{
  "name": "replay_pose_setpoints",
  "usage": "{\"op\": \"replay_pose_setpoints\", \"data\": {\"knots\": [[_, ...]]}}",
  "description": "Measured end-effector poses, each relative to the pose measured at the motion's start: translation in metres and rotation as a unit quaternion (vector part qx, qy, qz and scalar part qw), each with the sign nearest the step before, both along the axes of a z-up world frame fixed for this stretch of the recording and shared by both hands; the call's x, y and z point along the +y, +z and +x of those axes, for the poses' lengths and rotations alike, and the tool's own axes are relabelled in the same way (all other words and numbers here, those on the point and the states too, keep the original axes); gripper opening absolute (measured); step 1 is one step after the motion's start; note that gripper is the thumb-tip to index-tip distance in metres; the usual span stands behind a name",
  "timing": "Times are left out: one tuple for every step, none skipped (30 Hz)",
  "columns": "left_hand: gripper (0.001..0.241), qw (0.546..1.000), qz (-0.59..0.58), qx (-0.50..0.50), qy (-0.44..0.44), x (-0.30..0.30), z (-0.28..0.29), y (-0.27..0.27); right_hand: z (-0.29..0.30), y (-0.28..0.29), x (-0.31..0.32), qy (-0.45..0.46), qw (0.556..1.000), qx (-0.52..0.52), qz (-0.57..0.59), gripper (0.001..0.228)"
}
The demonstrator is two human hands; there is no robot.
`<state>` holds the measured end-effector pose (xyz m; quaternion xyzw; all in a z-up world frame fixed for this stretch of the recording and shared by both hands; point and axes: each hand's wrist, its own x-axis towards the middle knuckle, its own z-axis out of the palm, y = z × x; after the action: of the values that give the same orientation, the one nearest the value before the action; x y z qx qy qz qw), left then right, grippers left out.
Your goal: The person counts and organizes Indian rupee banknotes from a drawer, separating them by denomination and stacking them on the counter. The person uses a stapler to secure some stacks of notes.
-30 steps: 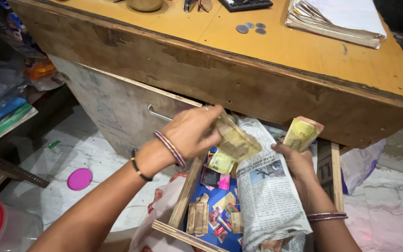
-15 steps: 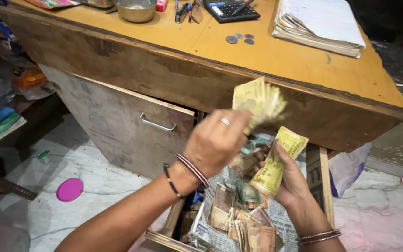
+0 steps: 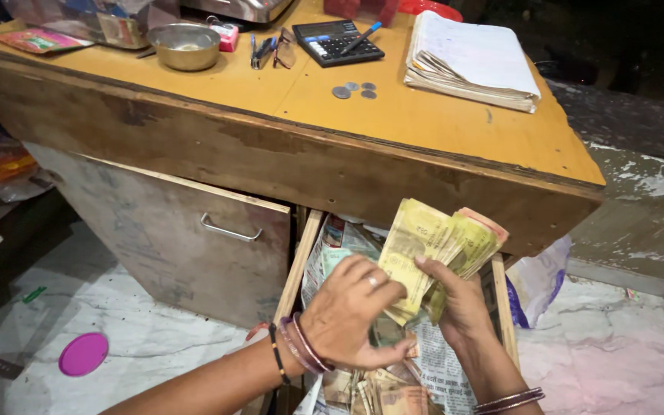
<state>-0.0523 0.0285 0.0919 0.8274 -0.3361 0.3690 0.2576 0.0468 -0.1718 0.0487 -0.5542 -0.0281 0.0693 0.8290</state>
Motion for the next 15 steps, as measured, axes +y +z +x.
{"op": "replay_pose_setpoints", "data": {"knots": [[0.036, 0.998, -0.022, 0.063, 0.007, 0.0, -0.001, -0.001, 0.0, 0.003, 0.0, -0.008, 1.0, 0.0, 0.005, 0.053], [0.03, 0.991, -0.043, 0.126, 0.015, 0.001, 0.001, -0.002, 0.0, 0.006, 0.0, -0.015, 1.0, 0.001, 0.009, 0.056], [0.026, 0.98, -0.064, 0.189, 0.022, 0.001, 0.003, -0.003, 0.0, 0.008, 0.001, -0.022, 1.0, 0.002, 0.014, 0.058], [0.025, 0.969, -0.089, 0.224, 0.05, 0.0, 0.007, -0.006, -0.001, 0.009, 0.0, -0.025, 1.0, 0.006, 0.011, 0.059], [0.024, 0.956, -0.114, 0.259, 0.079, -0.001, 0.013, -0.008, -0.001, 0.01, 0.0, -0.026, 1.0, 0.01, 0.008, 0.06], [0.024, 0.94, -0.138, 0.293, 0.107, -0.002, 0.018, -0.011, -0.001, 0.01, 0.0, -0.028, 0.999, 0.014, 0.005, 0.06], [0.024, 0.933, -0.147, 0.304, 0.125, -0.003, 0.022, -0.014, 0.0, 0.01, 0.001, -0.028, 1.0, -0.001, -0.002, 0.06], [0.029, 0.925, -0.157, 0.315, 0.143, -0.003, 0.027, -0.018, -0.001, 0.009, 0.001, -0.027, 0.999, -0.015, -0.009, 0.061], [0.037, 0.916, -0.166, 0.327, 0.161, -0.003, 0.031, -0.023, -0.002, 0.008, 0.002, -0.027, 0.999, -0.03, -0.016, 0.061], [0.041, 0.917, -0.207, 0.32, 0.116, -0.003, 0.036, -0.028, -0.003, 0.006, 0.003, -0.022, 0.997, -0.055, -0.05, 0.059], [0.047, 0.915, -0.247, 0.312, 0.07, -0.003, 0.043, -0.033, -0.005, 0.004, 0.004, -0.016, 0.993, -0.08, -0.085, 0.057], [0.054, 0.909, -0.286, 0.303, 0.024, -0.004, 0.048, -0.039, -0.006, 0.003, 0.004, -0.011, 0.987, -0.105, -0.119, 0.056], [0.055, 0.868, -0.33, 0.37, -0.006, -0.005, 0.053, -0.045, -0.006, 0.002, 0.006, -0.002, 0.987, -0.097, -0.129, 0.055], [0.057, 0.821, -0.372, 0.433, -0.035, -0.008, 0.06, -0.051, -0.008, 0.001, 0.008, 0.006, 0.986, -0.089, -0.139, 0.055], [0.059, 0.766, -0.409, 0.492, -0.065, -0.01, 0.065, -0.057, -0.009, 0.002, 0.008, 0.014, 0.985, -0.081, -0.149, 0.055]]}}
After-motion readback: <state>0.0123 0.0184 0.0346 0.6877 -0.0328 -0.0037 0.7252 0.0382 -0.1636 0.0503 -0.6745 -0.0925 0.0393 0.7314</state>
